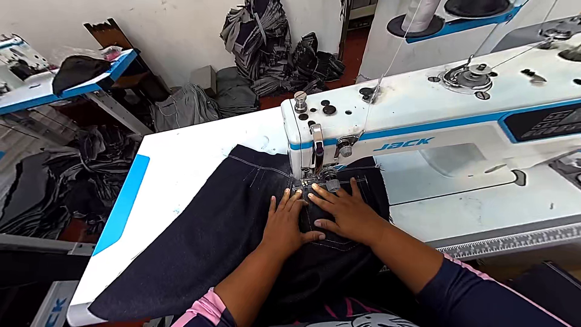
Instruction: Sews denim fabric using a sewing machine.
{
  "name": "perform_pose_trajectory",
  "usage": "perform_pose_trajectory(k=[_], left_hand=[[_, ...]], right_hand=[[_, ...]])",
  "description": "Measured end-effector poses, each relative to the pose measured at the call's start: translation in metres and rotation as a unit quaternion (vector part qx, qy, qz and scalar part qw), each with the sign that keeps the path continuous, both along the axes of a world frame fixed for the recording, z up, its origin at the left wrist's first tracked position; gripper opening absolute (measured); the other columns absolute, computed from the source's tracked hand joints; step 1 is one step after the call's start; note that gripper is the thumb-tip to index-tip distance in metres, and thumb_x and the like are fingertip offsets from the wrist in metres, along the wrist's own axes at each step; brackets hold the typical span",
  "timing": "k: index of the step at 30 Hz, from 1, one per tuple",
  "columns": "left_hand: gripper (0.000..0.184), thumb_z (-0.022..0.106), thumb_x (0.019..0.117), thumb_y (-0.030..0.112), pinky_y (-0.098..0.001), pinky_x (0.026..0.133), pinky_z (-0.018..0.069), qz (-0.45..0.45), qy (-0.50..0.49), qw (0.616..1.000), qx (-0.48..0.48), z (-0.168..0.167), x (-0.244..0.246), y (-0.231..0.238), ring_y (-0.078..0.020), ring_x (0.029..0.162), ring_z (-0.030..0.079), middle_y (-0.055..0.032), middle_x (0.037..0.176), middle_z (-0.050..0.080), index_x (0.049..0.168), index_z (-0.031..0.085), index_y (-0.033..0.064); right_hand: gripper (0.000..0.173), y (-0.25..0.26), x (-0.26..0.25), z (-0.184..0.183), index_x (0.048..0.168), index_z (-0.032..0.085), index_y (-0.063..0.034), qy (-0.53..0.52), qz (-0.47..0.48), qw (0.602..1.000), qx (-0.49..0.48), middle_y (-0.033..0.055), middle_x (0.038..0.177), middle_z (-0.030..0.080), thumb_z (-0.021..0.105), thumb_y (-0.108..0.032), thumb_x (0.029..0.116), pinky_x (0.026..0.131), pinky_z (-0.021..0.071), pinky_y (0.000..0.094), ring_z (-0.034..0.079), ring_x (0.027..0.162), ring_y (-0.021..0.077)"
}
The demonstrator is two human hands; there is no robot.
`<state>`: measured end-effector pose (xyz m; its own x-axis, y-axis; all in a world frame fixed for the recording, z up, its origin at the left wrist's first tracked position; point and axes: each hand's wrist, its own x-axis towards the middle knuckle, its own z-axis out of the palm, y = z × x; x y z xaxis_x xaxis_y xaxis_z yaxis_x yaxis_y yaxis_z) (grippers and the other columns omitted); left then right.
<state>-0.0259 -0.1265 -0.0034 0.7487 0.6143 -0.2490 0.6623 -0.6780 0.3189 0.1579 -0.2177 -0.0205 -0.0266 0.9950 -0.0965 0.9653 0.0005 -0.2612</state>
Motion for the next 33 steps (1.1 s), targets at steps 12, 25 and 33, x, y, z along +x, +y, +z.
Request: perform_pose_trajectory(k=[12,25,33], left_hand=[[0.054,0.066,0.0951,0.048,-0.0579,0.123,0.0242,-0.006,-0.150,0.989,0.015,-0.013,-0.009,-0.035,-0.0407,0.151,0.035,-0.0186,0.150,0.054,0.120,0.069,0.0002],[0.053,0.072,0.0921,0.050,-0.0512,0.124,0.0256,-0.008,-0.114,0.993,0.021,-0.007,0.014,0.022,-0.0312,0.150,0.038,-0.0142,0.147,0.058,0.112,0.071,0.0012],[0.054,0.079,0.0858,0.049,-0.0513,0.122,0.0312,-0.034,-0.125,0.990,0.057,-0.008,0.027,0.066,-0.0339,0.144,0.047,-0.0199,0.135,0.065,0.109,0.073,-0.0001]], right_hand=[[0.062,-0.020,0.003,0.020,0.162,0.033,-0.0225,0.026,0.037,0.995,-0.087,0.0064,0.171,0.022,0.039,-0.052,0.1074,0.113,0.0032,0.0825,0.008,0.158,0.0445],[0.060,0.013,0.023,0.013,0.159,0.040,-0.0240,0.006,0.009,0.998,-0.057,0.0029,0.168,0.032,0.032,-0.055,0.1082,0.118,-0.0027,0.0745,0.011,0.159,0.0358],[0.054,0.038,0.024,0.032,0.143,0.060,-0.0097,0.044,-0.036,0.996,-0.072,0.0099,0.153,0.053,0.042,-0.047,0.1086,0.118,0.0039,0.0745,0.026,0.154,0.0384]])
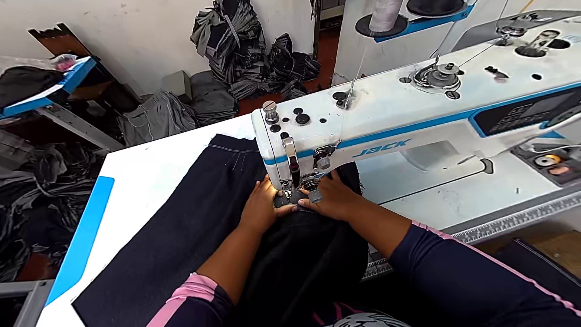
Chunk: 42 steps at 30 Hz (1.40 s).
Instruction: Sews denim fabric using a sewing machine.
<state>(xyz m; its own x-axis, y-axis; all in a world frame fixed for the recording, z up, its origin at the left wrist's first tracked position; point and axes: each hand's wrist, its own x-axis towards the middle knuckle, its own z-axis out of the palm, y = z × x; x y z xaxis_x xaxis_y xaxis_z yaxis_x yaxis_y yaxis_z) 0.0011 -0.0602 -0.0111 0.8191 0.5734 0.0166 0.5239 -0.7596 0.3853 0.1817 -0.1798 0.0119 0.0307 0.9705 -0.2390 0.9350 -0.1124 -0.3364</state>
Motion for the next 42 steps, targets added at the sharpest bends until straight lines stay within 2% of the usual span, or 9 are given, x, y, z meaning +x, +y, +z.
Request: perform_pose_trajectory(k=[12,17,19,22,26,28,30,35,42], left_hand=[[0.080,0.078,0.0835,0.056,-0.0506,0.126,0.0213,0.015,0.079,0.997,0.003,0.012,0.012,0.016,-0.0295,0.150,0.039,-0.0182,0.152,0.052,0.138,0.060,0.0014],[0.088,0.056,0.0941,0.067,-0.0644,0.123,0.0187,-0.092,0.265,0.954,-0.108,0.071,-0.005,-0.099,-0.0366,0.154,0.029,-0.0170,0.162,0.039,0.153,0.045,0.0029],[0.063,0.067,0.0965,0.044,-0.0694,0.119,0.0216,-0.166,0.220,0.956,-0.100,0.058,-0.027,-0.115,-0.0369,0.153,0.032,-0.0151,0.159,0.045,0.141,0.056,0.0012],[0.021,0.074,0.0923,0.019,-0.0677,0.114,0.0352,-0.176,0.114,0.977,0.031,0.040,-0.082,-0.079,-0.0352,0.131,0.060,-0.0148,0.125,0.071,0.107,0.074,0.0025],[0.038,0.074,0.0938,0.026,-0.0640,0.125,0.0086,-0.068,0.354,0.932,-0.030,0.088,-0.111,-0.048,-0.0385,0.150,0.037,-0.0194,0.146,0.058,0.120,0.072,-0.0013],[0.045,0.075,0.0919,0.038,-0.0605,0.124,0.0242,-0.098,0.217,0.971,-0.006,0.087,-0.103,-0.065,-0.0380,0.141,0.050,-0.0189,0.134,0.066,0.116,0.074,0.0003],[0.042,0.068,0.0962,0.038,-0.0560,0.116,0.0413,-0.135,0.036,0.989,0.039,0.055,-0.075,-0.089,-0.0351,0.133,0.059,-0.0150,0.130,0.070,0.120,0.073,0.0033],[0.048,0.062,0.0969,0.043,-0.0518,0.106,0.0509,-0.131,-0.100,0.982,0.095,-0.023,-0.042,-0.115,-0.0378,0.126,0.064,-0.0165,0.128,0.070,0.120,0.072,0.0013],[0.050,0.061,0.0979,0.046,-0.0502,0.110,0.0473,-0.126,-0.071,0.987,0.073,-0.014,-0.035,-0.091,-0.0362,0.131,0.061,-0.0153,0.132,0.068,0.122,0.071,0.0030]], right_hand=[[0.044,0.013,0.001,0.003,0.127,0.069,-0.0054,0.020,-0.034,0.999,-0.001,0.0139,0.140,0.062,0.045,-0.037,0.1089,0.117,0.0102,0.0719,0.036,0.148,0.0395],[0.048,0.017,0.002,0.012,0.134,0.066,-0.0066,0.009,-0.040,0.999,-0.027,0.0144,0.146,0.058,0.047,-0.042,0.1081,0.118,0.0117,0.0702,0.035,0.149,0.0386],[0.049,0.022,0.005,0.016,0.128,0.069,-0.0048,-0.013,-0.048,0.999,-0.015,0.0189,0.140,0.061,0.053,-0.045,0.1050,0.115,0.0242,0.0676,0.045,0.141,0.0399],[0.052,0.016,0.000,0.026,0.130,0.067,-0.0058,-0.073,-0.031,0.996,-0.030,0.0217,0.135,0.062,0.055,-0.049,0.1027,0.108,0.0387,0.0613,0.051,0.134,0.0403],[0.064,-0.029,-0.030,-0.014,0.160,0.037,-0.0161,-0.083,-0.014,0.996,0.022,0.0144,0.168,0.029,0.036,-0.052,0.1076,0.116,0.0016,0.0783,0.013,0.158,0.0399],[0.062,-0.040,-0.035,-0.028,0.164,0.027,-0.0282,-0.059,-0.009,0.998,0.012,0.0030,0.173,0.014,0.025,-0.056,0.1082,0.114,-0.0072,0.0786,-0.003,0.160,0.0325],[0.061,-0.042,-0.030,-0.032,0.163,0.029,-0.0311,-0.050,0.000,0.999,0.015,0.0005,0.173,0.015,0.024,-0.057,0.1077,0.114,-0.0071,0.0787,-0.003,0.160,0.0312],[0.059,-0.040,-0.013,-0.030,0.160,0.038,-0.0315,-0.048,0.035,0.997,0.046,0.0005,0.171,0.024,0.031,-0.056,0.1072,0.115,-0.0055,0.0781,0.004,0.160,0.0326],[0.060,-0.017,-0.007,-0.025,0.159,0.039,-0.0284,-0.063,0.027,0.998,0.018,0.0023,0.168,0.031,0.029,-0.058,0.1075,0.115,-0.0051,0.0775,0.011,0.159,0.0357]])
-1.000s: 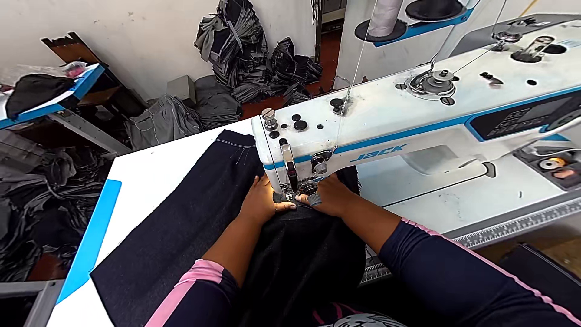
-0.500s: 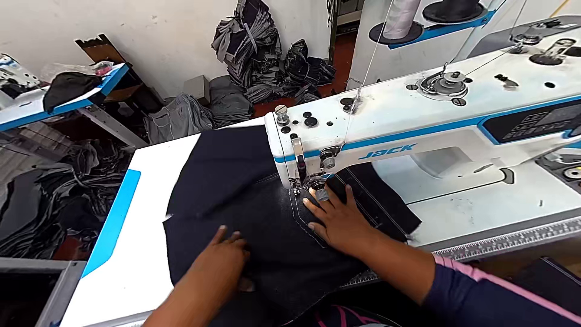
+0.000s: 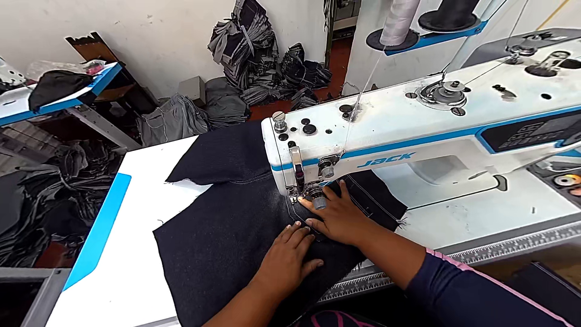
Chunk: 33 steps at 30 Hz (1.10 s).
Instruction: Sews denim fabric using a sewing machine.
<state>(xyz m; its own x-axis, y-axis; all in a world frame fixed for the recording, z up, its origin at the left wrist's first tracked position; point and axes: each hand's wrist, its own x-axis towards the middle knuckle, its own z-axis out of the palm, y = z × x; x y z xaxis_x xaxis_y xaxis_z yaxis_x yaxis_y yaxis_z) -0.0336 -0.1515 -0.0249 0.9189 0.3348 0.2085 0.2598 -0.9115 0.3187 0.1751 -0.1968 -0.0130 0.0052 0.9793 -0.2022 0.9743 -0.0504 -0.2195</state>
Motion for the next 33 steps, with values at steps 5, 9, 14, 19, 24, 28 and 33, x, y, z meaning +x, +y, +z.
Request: perform_pose_trajectory(k=[5,9,14,19,24,28,33], left_hand=[[0.053,0.057,0.1006,0.047,-0.0475,0.116,0.0419,-0.009,0.036,0.999,-0.017,0.005,0.005,0.020,-0.0346,0.137,0.056,-0.0152,0.138,0.065,0.127,0.069,0.0028],[0.053,0.057,0.1006,0.046,-0.0471,0.117,0.0395,-0.012,0.048,0.998,-0.025,0.004,0.009,0.033,-0.0346,0.139,0.054,-0.0154,0.139,0.065,0.128,0.069,0.0023],[0.065,0.053,0.1013,0.054,-0.0492,0.125,0.0249,0.081,0.176,0.978,-0.076,0.027,0.032,0.010,-0.0350,0.149,0.039,-0.0188,0.149,0.054,0.139,0.059,0.0004],[0.065,0.053,0.0997,0.056,-0.0526,0.125,0.0224,0.044,0.120,0.990,-0.055,0.011,0.010,0.020,-0.0361,0.152,0.034,-0.0182,0.152,0.051,0.141,0.059,0.0074],[0.061,0.055,0.1013,0.049,-0.0518,0.126,0.0219,-0.114,0.118,0.985,-0.053,0.011,-0.026,0.059,-0.0358,0.153,0.031,-0.0182,0.156,0.047,0.142,0.057,0.0036],[0.046,0.061,0.1011,0.039,-0.0439,0.122,0.0341,-0.045,0.057,0.992,-0.100,0.009,-0.019,0.029,-0.0324,0.143,0.049,-0.0194,0.142,0.061,0.123,0.067,-0.0009],[0.042,0.062,0.0993,0.040,-0.0433,0.118,0.0407,-0.028,0.012,0.997,-0.067,0.000,-0.013,0.037,-0.0292,0.138,0.055,-0.0147,0.136,0.066,0.117,0.072,0.0035]], right_hand=[[0.056,0.013,0.001,0.007,0.147,0.057,-0.0206,0.006,-0.023,1.000,0.011,0.0076,0.159,0.046,0.038,-0.054,0.1070,0.117,-0.0013,0.0764,0.022,0.156,0.0367],[0.050,0.018,0.001,0.010,0.138,0.065,-0.0146,0.027,-0.041,0.998,0.033,0.0123,0.147,0.057,0.046,-0.049,0.1065,0.116,0.0032,0.0765,0.032,0.151,0.0392],[0.050,0.023,0.001,0.015,0.136,0.066,-0.0135,0.023,-0.046,0.999,0.005,0.0115,0.143,0.059,0.045,-0.048,0.1070,0.118,0.0035,0.0742,0.034,0.149,0.0382],[0.059,0.019,0.002,0.028,0.141,0.063,-0.0173,-0.032,-0.032,0.999,-0.021,0.0104,0.144,0.059,0.045,-0.059,0.1031,0.115,0.0228,0.0673,0.042,0.143,0.0364],[0.061,-0.016,-0.021,0.001,0.163,0.030,-0.0287,-0.021,-0.060,0.997,-0.030,0.0013,0.173,0.016,0.022,-0.055,0.1086,0.115,-0.0003,0.0783,0.003,0.159,0.0377],[0.060,-0.026,-0.018,-0.004,0.162,0.033,-0.0304,-0.001,-0.039,0.999,-0.016,-0.0030,0.173,0.014,0.021,-0.056,0.1084,0.114,-0.0050,0.0796,-0.005,0.160,0.0352],[0.059,-0.017,-0.013,0.001,0.162,0.033,-0.0309,-0.019,-0.034,0.999,-0.023,-0.0034,0.172,0.018,0.024,-0.055,0.1084,0.114,-0.0044,0.0790,-0.002,0.160,0.0359]])
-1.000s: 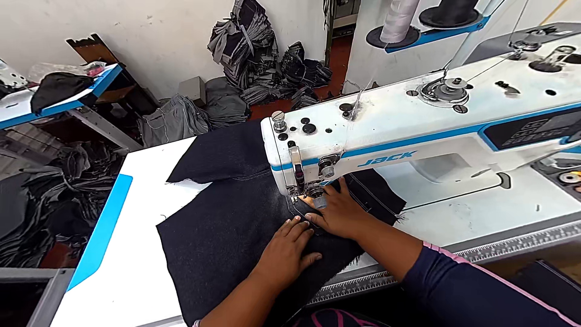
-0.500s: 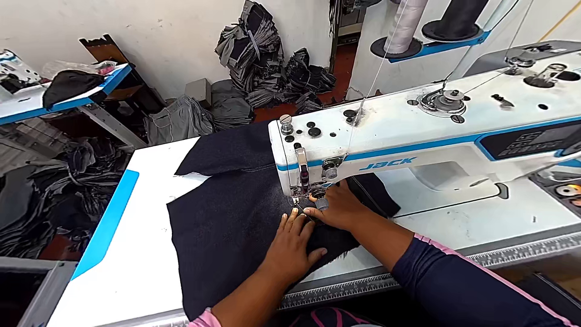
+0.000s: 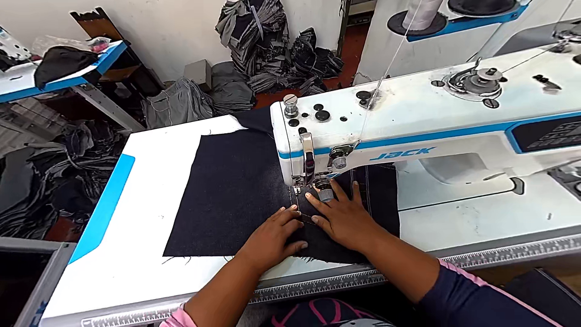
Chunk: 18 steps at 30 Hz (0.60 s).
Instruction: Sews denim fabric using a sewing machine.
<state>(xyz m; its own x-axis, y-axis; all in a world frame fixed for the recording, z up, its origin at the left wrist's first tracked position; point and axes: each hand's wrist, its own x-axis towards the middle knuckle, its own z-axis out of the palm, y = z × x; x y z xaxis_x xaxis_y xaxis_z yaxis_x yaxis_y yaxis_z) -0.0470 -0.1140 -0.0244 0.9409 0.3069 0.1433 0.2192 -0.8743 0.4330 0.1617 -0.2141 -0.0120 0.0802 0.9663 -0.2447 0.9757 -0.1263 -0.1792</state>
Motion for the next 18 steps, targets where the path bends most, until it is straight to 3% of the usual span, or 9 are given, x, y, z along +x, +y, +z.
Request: perform_pose_trajectory(k=[3,12,18], left_hand=[[0.042,0.062,0.0997,0.041,-0.0444,0.117,0.0412,0.006,0.011,1.000,0.001,0.001,0.007,0.009,-0.0301,0.138,0.055,-0.0144,0.136,0.066,0.118,0.073,0.0042],[0.041,0.068,0.0961,0.037,-0.0467,0.112,0.0446,0.000,0.001,1.000,-0.013,0.000,0.019,0.040,-0.0331,0.137,0.054,-0.0175,0.133,0.066,0.113,0.073,0.0004],[0.041,0.068,0.0958,0.036,-0.0430,0.107,0.0494,-0.011,-0.011,1.000,-0.004,0.001,0.024,0.049,-0.0301,0.129,0.060,-0.0180,0.129,0.066,0.113,0.073,-0.0004]], right_hand=[[0.058,0.010,0.005,0.002,0.161,0.035,-0.0295,-0.002,0.001,1.000,0.004,-0.0003,0.171,0.024,0.027,-0.054,0.1088,0.114,-0.0033,0.0794,0.004,0.159,0.0393],[0.048,0.032,0.010,0.008,0.140,0.064,-0.0194,0.005,-0.023,0.999,0.046,0.0093,0.152,0.053,0.041,-0.047,0.1085,0.114,0.0049,0.0786,0.027,0.152,0.0420],[0.042,0.036,0.012,0.009,0.131,0.070,-0.0133,0.016,-0.026,0.997,0.076,0.0141,0.140,0.062,0.046,-0.040,0.1081,0.114,0.0085,0.0783,0.036,0.146,0.0439]])
